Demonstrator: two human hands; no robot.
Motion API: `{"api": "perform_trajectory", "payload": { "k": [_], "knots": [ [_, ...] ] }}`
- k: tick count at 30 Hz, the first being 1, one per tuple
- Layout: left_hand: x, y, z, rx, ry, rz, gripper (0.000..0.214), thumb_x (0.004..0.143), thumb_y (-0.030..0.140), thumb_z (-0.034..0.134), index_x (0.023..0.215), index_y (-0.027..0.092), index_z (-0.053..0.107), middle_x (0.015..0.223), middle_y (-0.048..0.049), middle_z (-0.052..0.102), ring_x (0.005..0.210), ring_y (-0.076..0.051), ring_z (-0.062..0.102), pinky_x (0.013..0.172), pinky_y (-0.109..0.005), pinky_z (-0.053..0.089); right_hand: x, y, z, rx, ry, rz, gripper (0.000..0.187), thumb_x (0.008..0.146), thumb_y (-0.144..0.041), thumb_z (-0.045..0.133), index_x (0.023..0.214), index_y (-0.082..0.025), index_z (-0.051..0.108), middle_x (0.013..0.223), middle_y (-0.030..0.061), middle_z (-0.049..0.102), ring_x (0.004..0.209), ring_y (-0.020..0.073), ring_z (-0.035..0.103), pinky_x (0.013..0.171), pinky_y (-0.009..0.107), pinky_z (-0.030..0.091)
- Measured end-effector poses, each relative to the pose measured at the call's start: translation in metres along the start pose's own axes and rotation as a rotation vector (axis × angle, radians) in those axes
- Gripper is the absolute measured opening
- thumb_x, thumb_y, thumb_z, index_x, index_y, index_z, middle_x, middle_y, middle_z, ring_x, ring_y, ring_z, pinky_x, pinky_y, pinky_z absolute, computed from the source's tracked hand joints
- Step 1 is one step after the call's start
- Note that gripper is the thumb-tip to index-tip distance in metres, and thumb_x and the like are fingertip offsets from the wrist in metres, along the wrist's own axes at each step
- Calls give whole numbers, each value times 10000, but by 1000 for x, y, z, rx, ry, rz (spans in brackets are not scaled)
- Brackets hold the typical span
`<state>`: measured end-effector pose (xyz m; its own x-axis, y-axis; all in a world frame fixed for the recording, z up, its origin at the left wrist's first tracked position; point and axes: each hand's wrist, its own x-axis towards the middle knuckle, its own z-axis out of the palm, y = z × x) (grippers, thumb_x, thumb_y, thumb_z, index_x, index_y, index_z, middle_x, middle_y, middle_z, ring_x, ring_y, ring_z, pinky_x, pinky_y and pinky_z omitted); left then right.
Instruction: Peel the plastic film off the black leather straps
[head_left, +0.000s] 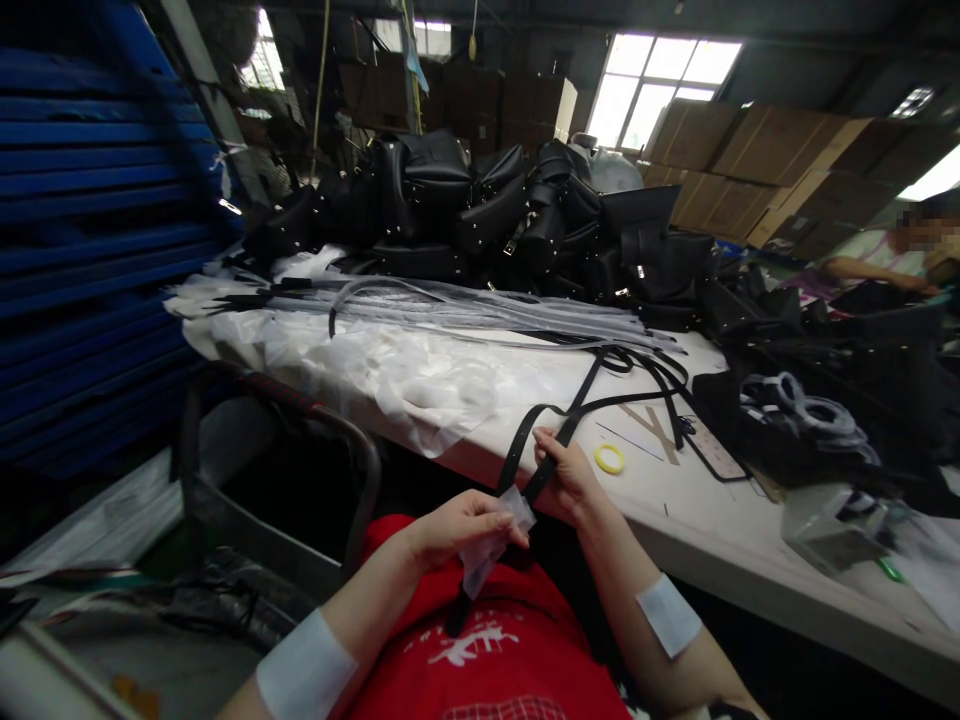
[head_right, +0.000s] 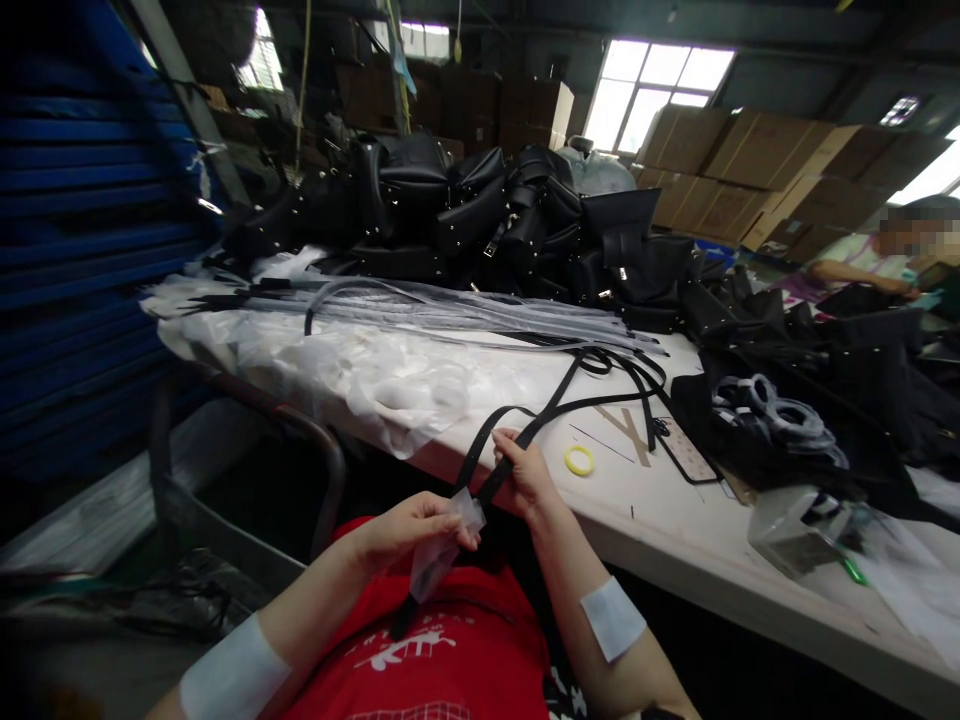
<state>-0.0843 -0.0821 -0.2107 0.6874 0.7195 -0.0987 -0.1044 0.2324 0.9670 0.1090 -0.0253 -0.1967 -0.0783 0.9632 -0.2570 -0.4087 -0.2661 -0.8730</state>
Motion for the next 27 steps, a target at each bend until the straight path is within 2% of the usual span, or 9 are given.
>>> {"api": "perform_trajectory", "payload": {
  "k": [2, 4, 6, 8, 10, 14, 18, 22, 27],
  "knots": [
    [3, 2, -4, 91, 64, 38, 480, 870, 547, 603, 869, 104, 787, 829, -105, 721, 746, -171, 625, 683, -249, 463, -4, -4, 4, 26, -17, 22, 378, 635, -378, 847, 859, -191, 608, 600, -61, 558, 545, 87, 494, 507, 203, 371],
    [5, 8, -6, 168, 99, 70, 499, 869, 564, 593, 869, 104, 785, 754, -73, 699, 664, -135, 582, 618, -219, 430, -13, -1, 11, 29, -98, 110, 425, 626, -356, 850, 959, -187, 645, 703, -17, 637, 630, 123, 563, 552, 225, 411],
    [6, 15, -6, 230, 58, 65, 511, 879, 569, 575, 890, 101, 782, 710, -58, 684, 613, -120, 560, 579, -208, 415, -22, 5, 21, -45, -186, 178, 423, 636, -357, 840, 982, -173, 682, 701, -6, 639, 596, 119, 543, 515, 221, 376],
    [4, 23, -3, 277, -24, 66, 506, 897, 555, 555, 915, 101, 778, 748, -71, 708, 640, -138, 599, 604, -220, 447, -27, 8, 28, -177, -228, 172, 363, 662, -377, 820, 924, -148, 716, 637, -13, 605, 521, 90, 470, 462, 212, 300],
    [1, 31, -2, 354, -59, 132, 466, 921, 513, 542, 920, 113, 778, 842, -94, 739, 766, -180, 654, 720, -260, 493, -27, 4, 30, -235, -220, 123, 314, 680, -392, 804, 844, -138, 721, 563, -32, 543, 476, 74, 405, 436, 214, 251],
    [-8, 46, -11, 511, 60, 339, 362, 951, 415, 540, 901, 152, 782, 958, -97, 753, 993, -216, 651, 986, -341, 431, -17, -24, 22, -40, -46, -115, 270, 675, -359, 810, 798, -154, 684, 478, -91, 383, 436, 53, 297, 433, 210, 268],
    [-17, 55, -26, 467, 94, 366, 372, 950, 425, 541, 900, 143, 778, 956, -112, 751, 942, -215, 666, 929, -339, 471, -12, -48, 14, 40, 65, -280, 253, 717, -358, 788, 810, -147, 683, 434, -107, 331, 421, 47, 264, 449, 198, 308],
    [-25, 55, -39, 426, 175, 387, 323, 933, 400, 584, 885, 152, 785, 951, -102, 765, 951, -217, 674, 1037, -379, 410, -15, -62, 12, 49, 110, -419, 248, 775, -390, 743, 817, -153, 686, 404, -94, 346, 416, 58, 328, 451, 194, 318],
    [-38, 50, -56, 248, 211, 309, 304, 904, 406, 625, 883, 150, 788, 945, -108, 768, 962, -242, 685, 903, -345, 502, -13, -80, 5, 71, 150, -545, 229, 784, -371, 734, 812, -150, 681, 399, -85, 379, 411, 62, 372, 466, 198, 345]
  ]
}}
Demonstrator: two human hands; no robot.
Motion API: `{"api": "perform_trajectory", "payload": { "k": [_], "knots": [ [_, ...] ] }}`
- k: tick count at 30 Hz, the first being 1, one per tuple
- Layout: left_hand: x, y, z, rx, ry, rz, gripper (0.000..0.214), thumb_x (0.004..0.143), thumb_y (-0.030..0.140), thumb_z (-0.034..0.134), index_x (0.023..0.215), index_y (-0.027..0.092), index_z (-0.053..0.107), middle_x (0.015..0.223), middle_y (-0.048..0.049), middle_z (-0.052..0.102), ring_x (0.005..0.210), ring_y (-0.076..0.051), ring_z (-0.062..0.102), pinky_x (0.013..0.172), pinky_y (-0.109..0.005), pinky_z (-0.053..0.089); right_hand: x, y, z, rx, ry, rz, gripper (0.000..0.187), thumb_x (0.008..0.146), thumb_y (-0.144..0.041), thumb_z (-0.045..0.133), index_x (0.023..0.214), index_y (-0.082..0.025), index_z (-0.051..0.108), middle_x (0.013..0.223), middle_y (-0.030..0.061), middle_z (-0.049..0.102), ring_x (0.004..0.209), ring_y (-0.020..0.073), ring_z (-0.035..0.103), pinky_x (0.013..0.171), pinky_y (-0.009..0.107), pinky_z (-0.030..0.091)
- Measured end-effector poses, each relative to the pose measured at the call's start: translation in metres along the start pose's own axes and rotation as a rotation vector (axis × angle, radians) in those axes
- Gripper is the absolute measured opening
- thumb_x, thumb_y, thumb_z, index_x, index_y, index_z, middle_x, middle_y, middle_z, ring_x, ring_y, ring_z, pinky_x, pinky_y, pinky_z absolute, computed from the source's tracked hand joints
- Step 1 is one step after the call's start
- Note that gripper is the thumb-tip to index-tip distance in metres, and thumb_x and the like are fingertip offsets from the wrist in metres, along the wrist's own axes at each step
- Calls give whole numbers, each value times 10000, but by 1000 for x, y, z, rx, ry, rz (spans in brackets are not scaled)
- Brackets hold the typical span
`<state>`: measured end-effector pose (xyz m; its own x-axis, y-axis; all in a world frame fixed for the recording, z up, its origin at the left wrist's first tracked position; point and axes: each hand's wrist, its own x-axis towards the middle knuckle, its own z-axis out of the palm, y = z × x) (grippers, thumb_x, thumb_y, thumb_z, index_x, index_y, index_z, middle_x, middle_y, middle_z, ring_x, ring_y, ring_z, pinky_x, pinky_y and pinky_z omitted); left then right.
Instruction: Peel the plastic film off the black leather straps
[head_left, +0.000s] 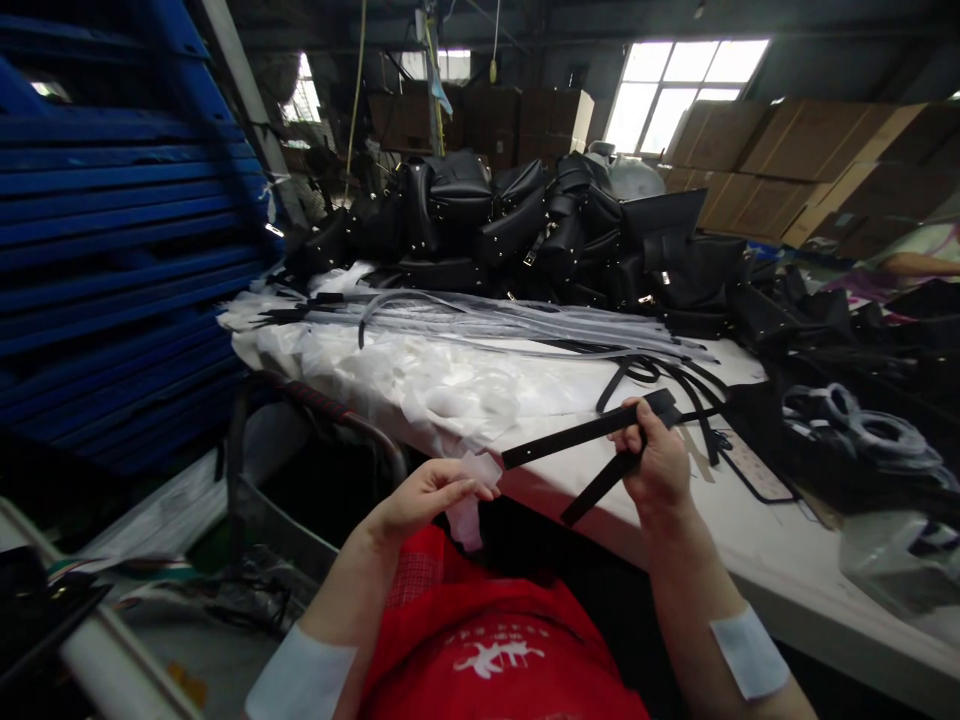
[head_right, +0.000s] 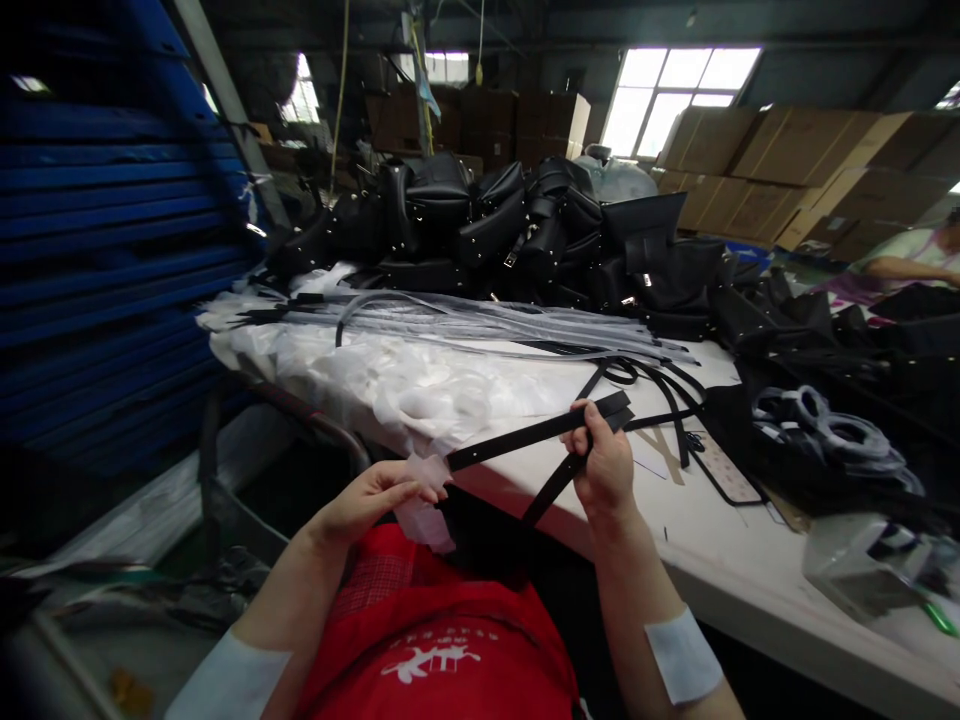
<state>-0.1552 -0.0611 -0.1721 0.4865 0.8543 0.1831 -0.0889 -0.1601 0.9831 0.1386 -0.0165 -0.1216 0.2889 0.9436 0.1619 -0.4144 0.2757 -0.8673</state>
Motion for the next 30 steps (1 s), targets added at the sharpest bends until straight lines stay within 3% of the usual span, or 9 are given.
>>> {"api": "perform_trajectory", "payload": {
  "k": [5, 14, 22, 27, 30],
  "knots": [
    [-4, -1, -5, -31, 25, 8, 275, 896, 376, 642, 858, 148, 791, 939, -106, 766, 952, -237, 687, 904, -339, 505, 7, -1, -2, 5, -10, -22, 215, 778, -353, 734, 822, -150, 679, 395, -83, 393, 412, 69, 402, 485, 208, 364],
    [1, 8, 3, 18, -56, 18, 301, 918, 385, 611, 877, 142, 783, 941, -105, 762, 941, -216, 683, 894, -309, 505, -1, 9, 4, -11, -25, 56, 243, 768, -385, 755, 815, -157, 683, 402, -89, 376, 416, 62, 354, 475, 208, 349],
    [8, 1, 7, 152, -115, -3, 309, 938, 374, 579, 920, 130, 768, 959, -101, 744, 933, -195, 668, 865, -274, 491, 0, 16, 2, -86, -98, 149, 285, 771, -432, 752, 818, -158, 686, 403, -83, 380, 435, 78, 368, 481, 222, 333],
    [16, -7, 25, 145, -146, -74, 380, 920, 451, 578, 883, 117, 757, 881, -92, 729, 835, -181, 661, 772, -258, 499, -19, 32, 16, -170, -209, 251, 334, 773, -497, 732, 832, -174, 674, 427, -85, 392, 438, 85, 351, 469, 224, 319],
    [20, -11, 33, 97, -111, -121, 424, 906, 497, 578, 888, 110, 749, 786, -71, 705, 716, -150, 634, 673, -234, 484, -36, 45, 22, -312, -351, 341, 457, 823, -622, 608, 732, -179, 670, 478, -33, 512, 470, 115, 450, 492, 246, 376]
  ]
}}
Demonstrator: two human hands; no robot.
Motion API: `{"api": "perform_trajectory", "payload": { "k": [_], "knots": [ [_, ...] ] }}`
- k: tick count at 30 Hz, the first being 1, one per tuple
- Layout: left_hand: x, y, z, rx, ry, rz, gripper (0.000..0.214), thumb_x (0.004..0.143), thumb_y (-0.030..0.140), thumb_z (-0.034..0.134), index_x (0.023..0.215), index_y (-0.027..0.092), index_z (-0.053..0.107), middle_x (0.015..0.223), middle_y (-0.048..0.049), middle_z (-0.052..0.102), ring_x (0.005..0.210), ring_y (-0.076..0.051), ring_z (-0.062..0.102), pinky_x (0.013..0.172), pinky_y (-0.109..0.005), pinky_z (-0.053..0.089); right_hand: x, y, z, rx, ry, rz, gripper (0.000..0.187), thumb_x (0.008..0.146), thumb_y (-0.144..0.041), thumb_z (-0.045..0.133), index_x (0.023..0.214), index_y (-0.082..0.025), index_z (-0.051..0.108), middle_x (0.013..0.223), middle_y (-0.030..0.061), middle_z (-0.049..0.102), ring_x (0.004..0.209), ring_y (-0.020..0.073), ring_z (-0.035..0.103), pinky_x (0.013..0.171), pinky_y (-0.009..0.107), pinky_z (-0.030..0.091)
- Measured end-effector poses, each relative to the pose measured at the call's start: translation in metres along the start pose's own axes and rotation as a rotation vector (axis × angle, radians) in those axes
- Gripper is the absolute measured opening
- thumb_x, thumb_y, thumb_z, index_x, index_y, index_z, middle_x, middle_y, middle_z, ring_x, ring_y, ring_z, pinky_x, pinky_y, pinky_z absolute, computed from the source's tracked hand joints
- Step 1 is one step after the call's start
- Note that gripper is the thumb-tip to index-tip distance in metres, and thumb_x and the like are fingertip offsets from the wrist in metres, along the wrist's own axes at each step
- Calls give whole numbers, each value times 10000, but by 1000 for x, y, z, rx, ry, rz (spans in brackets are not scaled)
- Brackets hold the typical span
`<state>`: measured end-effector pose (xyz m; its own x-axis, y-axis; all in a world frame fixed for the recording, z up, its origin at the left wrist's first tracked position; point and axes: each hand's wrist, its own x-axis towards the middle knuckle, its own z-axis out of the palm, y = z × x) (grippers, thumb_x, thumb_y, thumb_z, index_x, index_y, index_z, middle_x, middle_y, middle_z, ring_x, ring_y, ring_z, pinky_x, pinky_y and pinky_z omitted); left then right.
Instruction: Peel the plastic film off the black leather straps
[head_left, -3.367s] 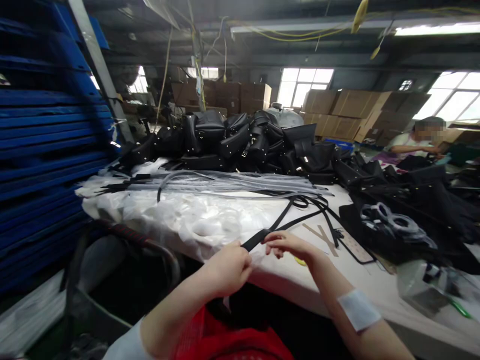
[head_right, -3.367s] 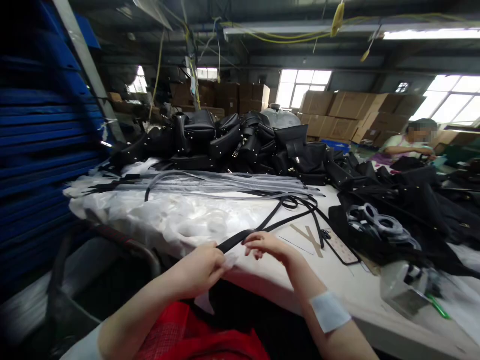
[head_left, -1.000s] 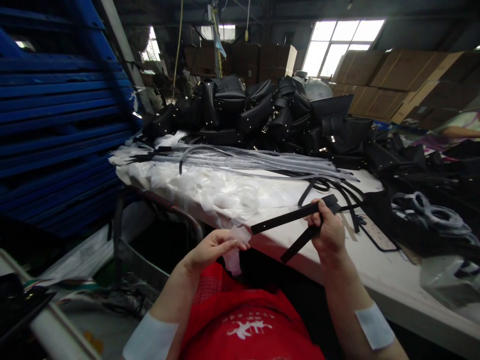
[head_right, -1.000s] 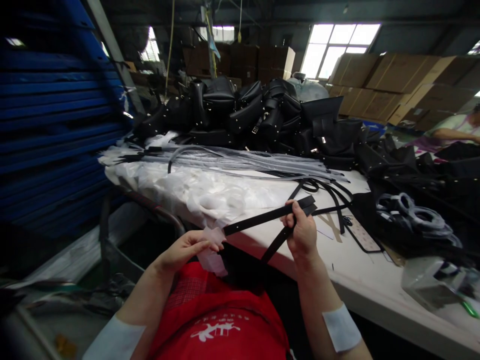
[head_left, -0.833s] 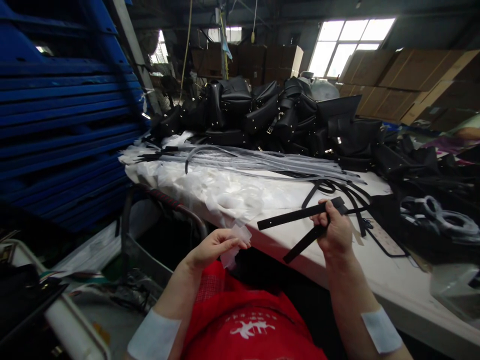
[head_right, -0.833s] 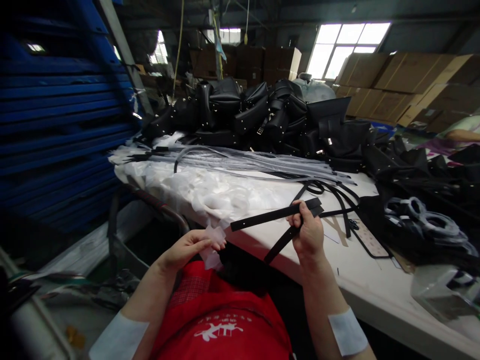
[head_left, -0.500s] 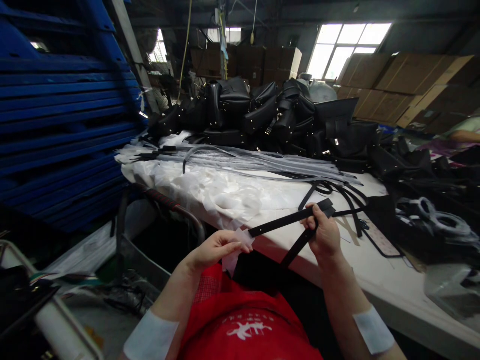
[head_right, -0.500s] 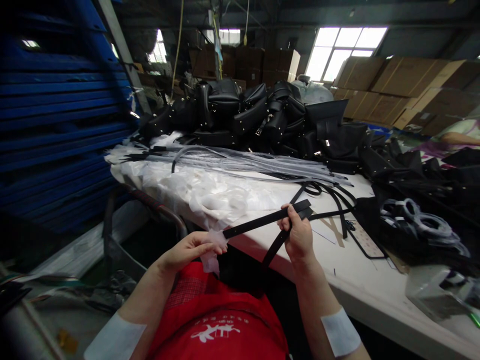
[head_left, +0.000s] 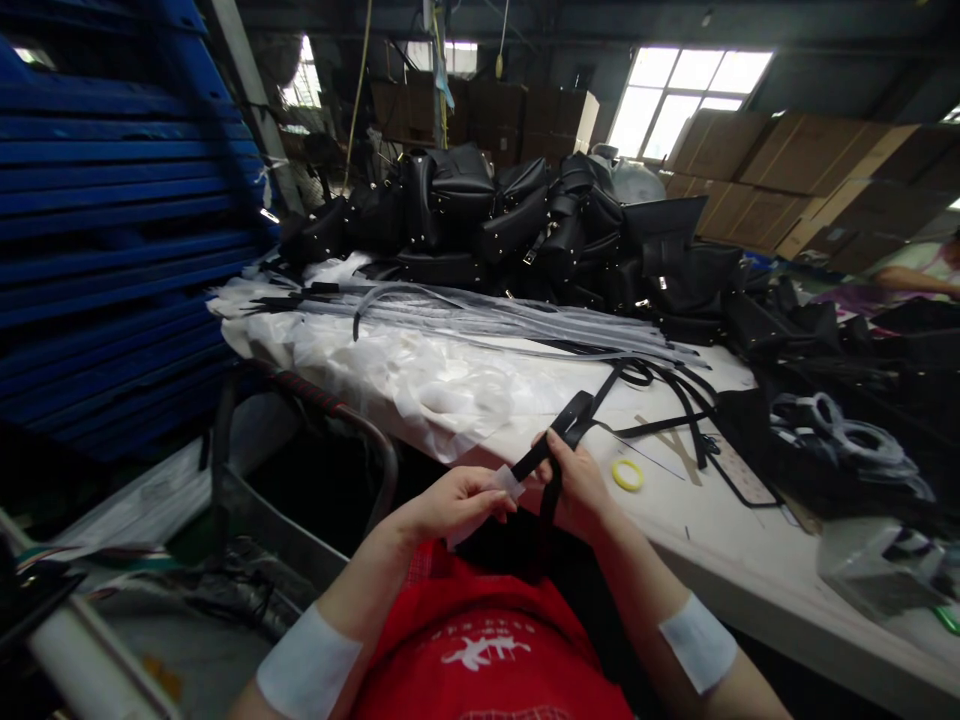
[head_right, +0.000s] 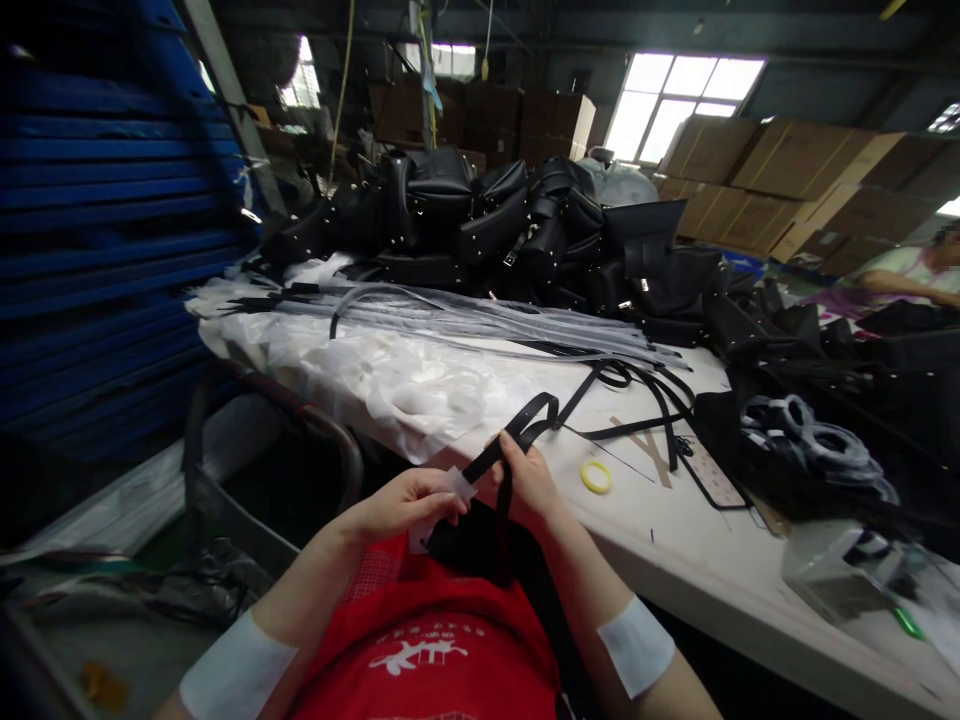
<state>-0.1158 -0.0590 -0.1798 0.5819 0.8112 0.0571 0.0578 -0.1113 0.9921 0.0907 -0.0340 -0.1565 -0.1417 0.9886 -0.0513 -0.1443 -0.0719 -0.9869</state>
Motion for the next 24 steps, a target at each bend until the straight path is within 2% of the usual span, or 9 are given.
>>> {"api": "perform_trajectory", "payload": {
  "k": [3, 6, 9, 11, 14, 16, 18, 20, 24],
  "knots": [
    [2, -4, -3, 22, 63, 14, 413, 893, 499, 597, 899, 120, 758, 775, -68, 699, 697, -146, 624, 649, -229, 474, -4, 6, -6, -326, -125, 7, 599, 835, -712, 506, 622, -186, 698, 573, 29, 646, 555, 151, 575, 558, 263, 438],
    [1, -6, -13, 98, 78, 76, 387, 865, 490, 640, 814, 130, 773, 843, -93, 722, 797, -178, 645, 727, -253, 489, -3, -4, -30, -514, -100, 9, 657, 809, -763, 488, 604, -188, 732, 436, 15, 578, 428, 134, 531, 468, 250, 399],
    [0, -7, -16, 123, 64, 58, 425, 871, 518, 620, 822, 125, 775, 814, -92, 724, 784, -181, 648, 728, -258, 490, -5, -22, -56, -424, -60, 12, 712, 777, -809, 472, 631, -163, 732, 376, 9, 533, 334, 121, 477, 365, 232, 329],
    [1, -8, -14, 76, 58, 15, 521, 917, 563, 517, 867, 111, 771, 792, -96, 721, 745, -176, 649, 693, -256, 492, -7, -35, -68, -317, -17, -38, 718, 772, -815, 476, 618, -155, 714, 383, 14, 532, 322, 114, 462, 336, 222, 302],
    [4, -9, -6, 21, 45, 9, 589, 943, 590, 434, 898, 101, 760, 864, -112, 729, 756, -180, 657, 688, -262, 501, -12, -48, -75, -151, 131, -130, 686, 791, -794, 485, 581, -169, 678, 381, 10, 506, 305, 103, 417, 309, 226, 263],
    [6, -10, -2, 49, 39, 54, 525, 923, 565, 502, 887, 108, 759, 901, -111, 728, 796, -186, 659, 715, -266, 504, -15, -53, -76, -31, 201, -181, 647, 800, -772, 505, 560, -189, 647, 388, 8, 501, 310, 105, 412, 303, 233, 255],
    [9, -11, 1, 73, 60, 80, 439, 890, 510, 591, 830, 110, 761, 876, -105, 728, 812, -189, 659, 741, -271, 503, -15, -56, -76, 65, 194, -215, 621, 802, -757, 522, 535, -203, 611, 375, 3, 483, 317, 110, 414, 307, 237, 255],
    [11, -12, 2, 39, 107, 68, 352, 842, 449, 677, 779, 114, 762, 840, -97, 731, 806, -189, 663, 761, -278, 505, -14, -58, -75, 118, 176, -237, 611, 803, -749, 529, 521, -209, 583, 359, -4, 463, 317, 111, 406, 314, 238, 252],
    [12, -15, 1, -72, 159, 39, 254, 724, 376, 800, 786, 131, 774, 839, -79, 742, 814, -194, 665, 802, -296, 508, -10, -60, -78, 172, 237, -303, 571, 829, -704, 542, 540, -212, 569, 381, -23, 448, 338, 102, 404, 346, 237, 278]
  ]
}}
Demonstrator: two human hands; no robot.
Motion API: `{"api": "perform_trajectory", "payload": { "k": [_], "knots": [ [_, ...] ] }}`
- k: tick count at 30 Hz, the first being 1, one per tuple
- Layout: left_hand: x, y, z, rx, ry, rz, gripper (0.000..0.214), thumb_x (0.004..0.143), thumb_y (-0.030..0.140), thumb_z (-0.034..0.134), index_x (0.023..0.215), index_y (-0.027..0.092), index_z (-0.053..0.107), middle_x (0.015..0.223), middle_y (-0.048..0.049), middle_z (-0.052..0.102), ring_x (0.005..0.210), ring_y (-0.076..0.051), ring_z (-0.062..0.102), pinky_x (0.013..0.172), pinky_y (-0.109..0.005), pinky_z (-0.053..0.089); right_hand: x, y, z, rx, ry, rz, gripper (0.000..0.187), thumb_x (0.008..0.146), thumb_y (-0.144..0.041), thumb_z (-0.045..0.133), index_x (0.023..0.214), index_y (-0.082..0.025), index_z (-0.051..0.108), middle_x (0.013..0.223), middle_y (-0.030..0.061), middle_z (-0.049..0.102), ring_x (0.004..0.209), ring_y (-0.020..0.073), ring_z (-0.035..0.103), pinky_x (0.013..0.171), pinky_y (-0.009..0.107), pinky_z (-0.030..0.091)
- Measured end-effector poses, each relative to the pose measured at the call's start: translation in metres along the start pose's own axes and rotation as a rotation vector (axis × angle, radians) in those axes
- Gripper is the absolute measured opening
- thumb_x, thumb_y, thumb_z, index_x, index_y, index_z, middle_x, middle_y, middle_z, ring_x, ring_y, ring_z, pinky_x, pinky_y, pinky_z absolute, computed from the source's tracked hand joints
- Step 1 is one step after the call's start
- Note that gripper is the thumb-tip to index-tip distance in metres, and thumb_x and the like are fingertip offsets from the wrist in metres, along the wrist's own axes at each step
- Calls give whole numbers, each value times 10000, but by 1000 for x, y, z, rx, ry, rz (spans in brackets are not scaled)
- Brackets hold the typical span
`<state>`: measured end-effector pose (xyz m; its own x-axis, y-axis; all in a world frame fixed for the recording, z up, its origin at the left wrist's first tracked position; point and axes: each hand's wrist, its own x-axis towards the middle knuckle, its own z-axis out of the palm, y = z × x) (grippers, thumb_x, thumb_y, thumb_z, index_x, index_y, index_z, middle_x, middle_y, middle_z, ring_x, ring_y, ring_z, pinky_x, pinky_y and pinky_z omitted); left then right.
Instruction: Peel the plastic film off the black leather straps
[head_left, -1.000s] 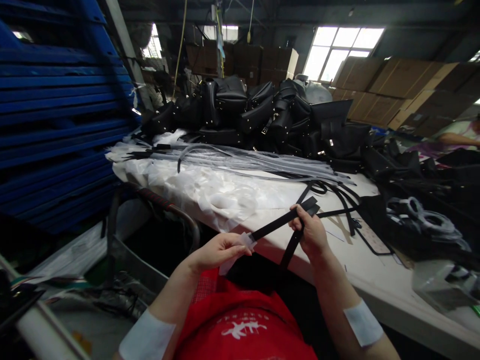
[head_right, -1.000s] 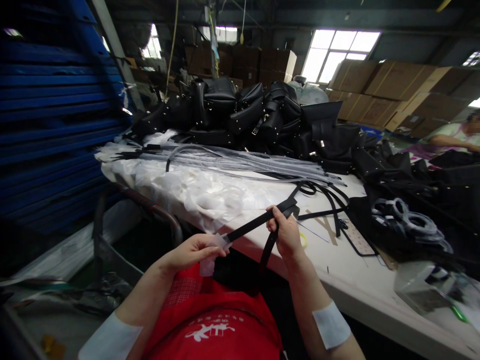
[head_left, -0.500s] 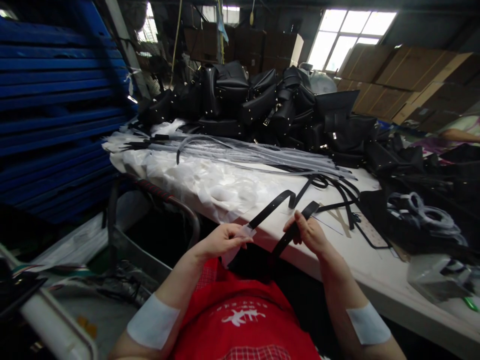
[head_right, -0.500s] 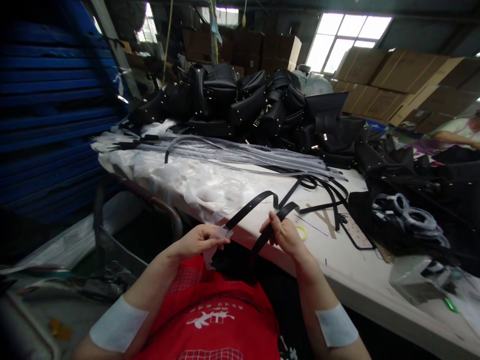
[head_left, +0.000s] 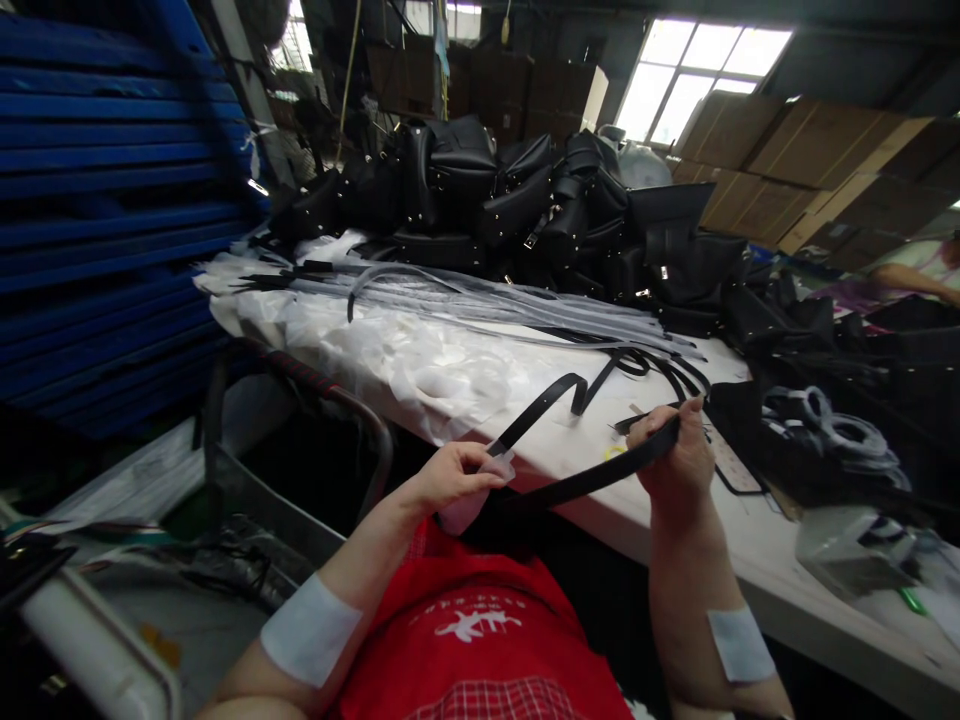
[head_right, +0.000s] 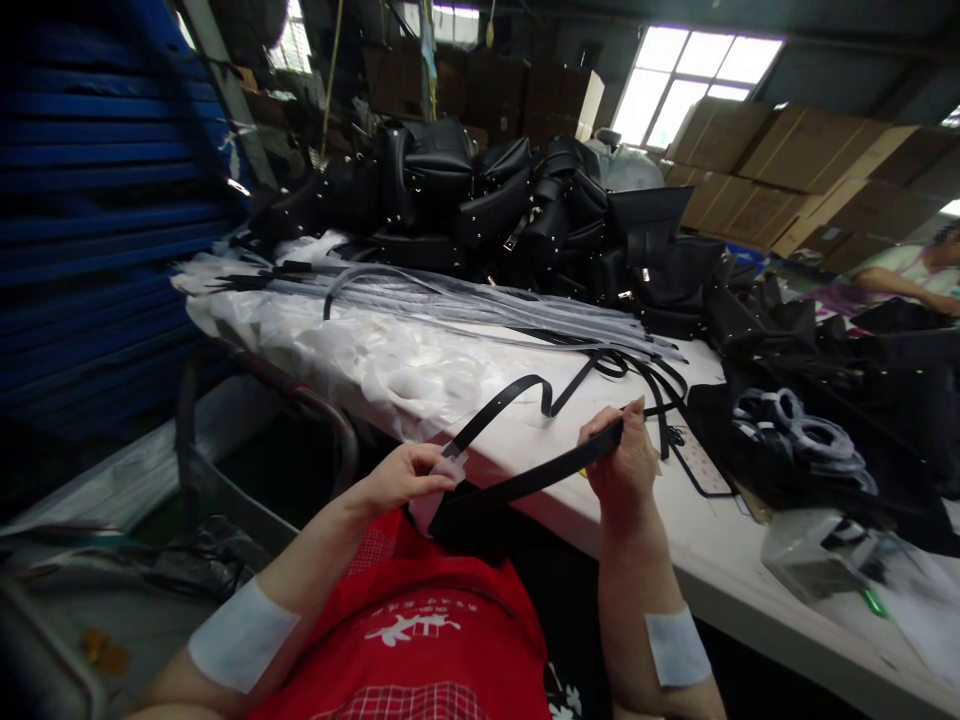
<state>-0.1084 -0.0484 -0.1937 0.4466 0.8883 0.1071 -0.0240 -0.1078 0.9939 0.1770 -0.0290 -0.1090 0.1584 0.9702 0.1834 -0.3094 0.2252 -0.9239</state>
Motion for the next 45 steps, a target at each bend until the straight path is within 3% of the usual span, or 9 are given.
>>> {"api": "perform_trajectory", "payload": {
  "k": [7, 18, 23, 29, 36, 38, 41, 43, 45],
  "knots": [
    [-4, 1, -1, -44, -56, -26, 239, 693, 366, 821, 703, 133, 767, 758, -56, 712, 738, -166, 639, 733, -274, 498, 8, 0, -7, 21, 38, -80, 569, 870, -685, 494, 571, -207, 570, 398, -20, 467, 347, 101, 421, 366, 241, 287],
    [-6, 4, -1, -117, -145, -60, 284, 675, 407, 833, 717, 133, 770, 794, -62, 718, 771, -168, 640, 744, -259, 501, 9, 7, -9, -35, 98, -44, 582, 845, -714, 504, 581, -203, 583, 445, -12, 532, 349, 100, 453, 354, 238, 307],
    [-8, 4, 0, -77, -219, -91, 416, 795, 517, 709, 761, 105, 751, 795, -78, 701, 705, -146, 627, 653, -227, 487, 8, 11, -4, -142, 119, -42, 585, 818, -711, 553, 581, -182, 635, 425, -2, 527, 324, 99, 444, 309, 236, 286],
    [-8, 5, 12, -74, -265, -195, 531, 886, 606, 536, 905, 107, 718, 770, -73, 700, 666, -135, 624, 579, -199, 454, 1, 28, 10, -299, -4, -37, 634, 821, -742, 510, 604, -169, 675, 398, 6, 522, 312, 106, 447, 298, 226, 300],
    [-4, -5, 26, 61, 28, -149, 578, 910, 649, 436, 794, 124, 648, 541, 13, 547, 454, -95, 480, 440, -198, 334, -14, 59, 23, -636, -310, 184, 620, 833, -671, 563, 485, -166, 651, 410, 52, 590, 352, 107, 504, 374, 213, 373],
    [-5, -5, 29, 94, 94, -118, 576, 929, 637, 402, 774, 134, 635, 541, 19, 531, 446, -92, 452, 440, -205, 325, -14, 66, 23, -578, -359, 296, 554, 808, -644, 615, 565, -151, 679, 418, 39, 593, 348, 104, 487, 376, 208, 364],
    [-7, 1, 33, 147, 80, -64, 572, 968, 586, 356, 788, 135, 658, 628, -13, 600, 549, -112, 520, 532, -221, 391, -15, 69, 26, -223, -305, 371, 437, 762, -556, 711, 949, -161, 715, 643, 33, 703, 428, 98, 510, 421, 199, 390],
    [-10, 6, 35, 188, 18, -42, 512, 989, 532, 349, 1008, 143, 682, 667, -15, 636, 604, -128, 567, 599, -237, 427, -17, 68, 31, 16, -269, 393, 462, 744, -485, 751, 1107, -213, 666, 852, 35, 734, 554, 108, 573, 506, 208, 453],
    [-11, 9, 37, 224, -1, -22, 475, 991, 472, 395, 1325, 167, 541, 695, -4, 666, 636, -142, 607, 660, -258, 453, -19, 67, 36, 130, -246, 391, 364, 738, -453, 767, 1002, -219, 680, 855, 15, 711, 634, 116, 594, 582, 219, 490]
  ]
}}
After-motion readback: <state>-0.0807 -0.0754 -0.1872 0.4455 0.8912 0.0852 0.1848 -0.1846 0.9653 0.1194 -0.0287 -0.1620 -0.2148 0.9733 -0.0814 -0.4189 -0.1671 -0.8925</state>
